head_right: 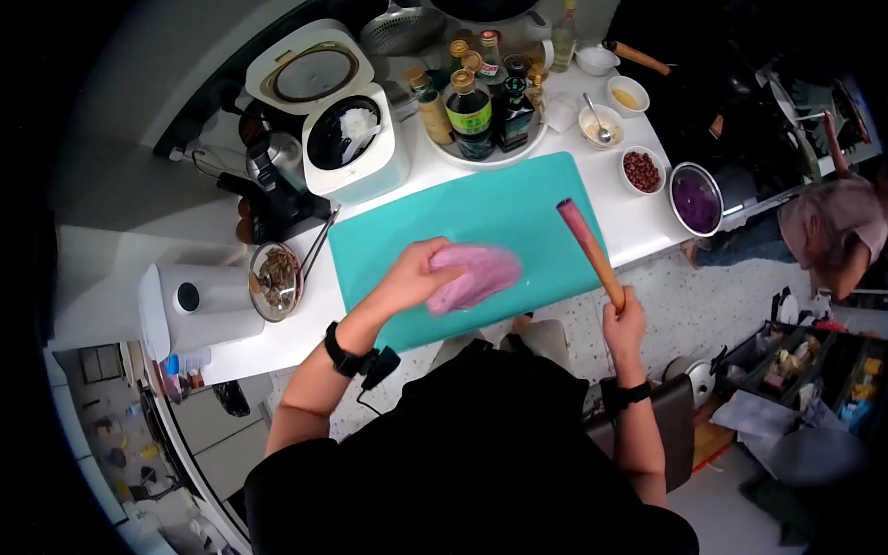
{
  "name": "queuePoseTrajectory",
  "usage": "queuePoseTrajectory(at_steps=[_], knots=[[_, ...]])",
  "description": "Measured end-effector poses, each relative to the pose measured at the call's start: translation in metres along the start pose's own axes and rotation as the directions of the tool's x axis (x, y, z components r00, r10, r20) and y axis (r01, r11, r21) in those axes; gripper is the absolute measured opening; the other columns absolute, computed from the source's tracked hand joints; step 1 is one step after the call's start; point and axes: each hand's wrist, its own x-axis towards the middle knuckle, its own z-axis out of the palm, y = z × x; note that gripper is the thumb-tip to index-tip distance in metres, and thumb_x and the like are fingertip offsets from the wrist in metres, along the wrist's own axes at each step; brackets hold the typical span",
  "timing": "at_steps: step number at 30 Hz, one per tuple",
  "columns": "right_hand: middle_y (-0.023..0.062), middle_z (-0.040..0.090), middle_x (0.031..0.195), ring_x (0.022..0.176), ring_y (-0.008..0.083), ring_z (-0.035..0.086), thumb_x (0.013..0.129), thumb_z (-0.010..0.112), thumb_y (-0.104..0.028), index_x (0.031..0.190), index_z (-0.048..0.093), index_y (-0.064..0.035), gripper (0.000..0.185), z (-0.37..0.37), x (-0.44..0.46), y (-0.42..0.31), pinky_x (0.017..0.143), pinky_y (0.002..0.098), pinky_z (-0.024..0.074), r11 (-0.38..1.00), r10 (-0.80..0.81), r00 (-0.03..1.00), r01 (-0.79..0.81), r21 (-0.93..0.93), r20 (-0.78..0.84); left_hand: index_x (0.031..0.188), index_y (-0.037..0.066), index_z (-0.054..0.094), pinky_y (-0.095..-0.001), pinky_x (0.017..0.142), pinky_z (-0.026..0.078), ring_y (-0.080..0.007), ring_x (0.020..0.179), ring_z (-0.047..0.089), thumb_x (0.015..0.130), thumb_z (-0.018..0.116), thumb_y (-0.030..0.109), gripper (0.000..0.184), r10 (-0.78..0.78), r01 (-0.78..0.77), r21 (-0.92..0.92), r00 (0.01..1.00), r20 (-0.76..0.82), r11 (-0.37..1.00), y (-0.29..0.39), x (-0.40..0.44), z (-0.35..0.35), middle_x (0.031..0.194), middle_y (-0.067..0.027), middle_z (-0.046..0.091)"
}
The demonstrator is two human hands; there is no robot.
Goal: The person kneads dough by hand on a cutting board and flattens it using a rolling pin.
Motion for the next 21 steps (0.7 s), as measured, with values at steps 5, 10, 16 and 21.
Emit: queuePoseTrajectory(at_steps=[5, 10, 16, 21], knots=[[0.0186, 0.064, 0.081, 0.069, 0.0381, 0.062, 0.089, 0.068, -0.018, 0.104, 0.059, -0.0055, 0.022, 0.002, 0.03, -0.071, 0.062, 0.0438, 0.0486, 0.98, -0.177, 0.984, 0.179, 0.085, -0.028, 0.127, -0.008, 0.059, -0.0358, 0.093, 0.053, -0.0266, 0.102, 0.067, 0.095, 0.073, 0.028, 0.05, -0.169, 0.055, -0.563, 0.974, -0.151, 0.825, -0.054, -0.03, 0.009, 0.112, -0.0188, 0.069], [0.0152, 0.067, 0.091, 0.073, 0.0343, 0.065, 0.091, 0.073, -0.027, 0.106, 0.061, -0.0075, 0.028, 0.049, 0.043, -0.115, 0.066, 0.0427, 0.0516, 0.839, -0.538, 0.83, 0.544, -0.007, 0.147, 0.149, -0.009, 0.038, -0.0434, 0.118, 0.034, -0.0342, 0.142, 0.044, 0.102, 0.062, 0.028, 0.064, -0.096, 0.158, 0.028, 0.717, -0.69, 0.987, -0.131, -0.055, 0.031, 0.149, -0.0297, 0.046], [0.0147, 0.061, 0.127, 0.114, 0.0326, 0.061, 0.092, 0.07, -0.033, 0.119, 0.061, -0.0077, 0.038, 0.148, 0.023, -0.124, 0.091, 0.045, 0.0512, 0.599, -0.617, 0.548, 0.792, -0.115, 0.565, 0.154, -0.006, 0.034, -0.0529, 0.124, 0.019, -0.0421, 0.15, 0.031, 0.103, 0.053, 0.025, 0.062, 0.267, 0.188, 0.484, 0.64, -0.721, 0.855, -0.131, -0.049, 0.04, 0.16, -0.0276, 0.035], [0.0231, 0.041, 0.154, 0.143, 0.037, 0.04, 0.098, 0.06, -0.038, 0.147, 0.041, 0.0094, 0.071, 0.165, 0.006, -0.105, 0.119, 0.0499, 0.0299, 0.554, -0.667, 0.599, 0.797, -0.242, 0.443, 0.155, 0.0, 0.037, -0.0554, 0.125, 0.017, -0.0335, 0.152, 0.031, 0.101, 0.052, 0.029, 0.063, 0.162, 0.288, 0.662, 0.832, -0.531, 0.692, -0.188, -0.031, 0.072, 0.162, -0.018, 0.037]])
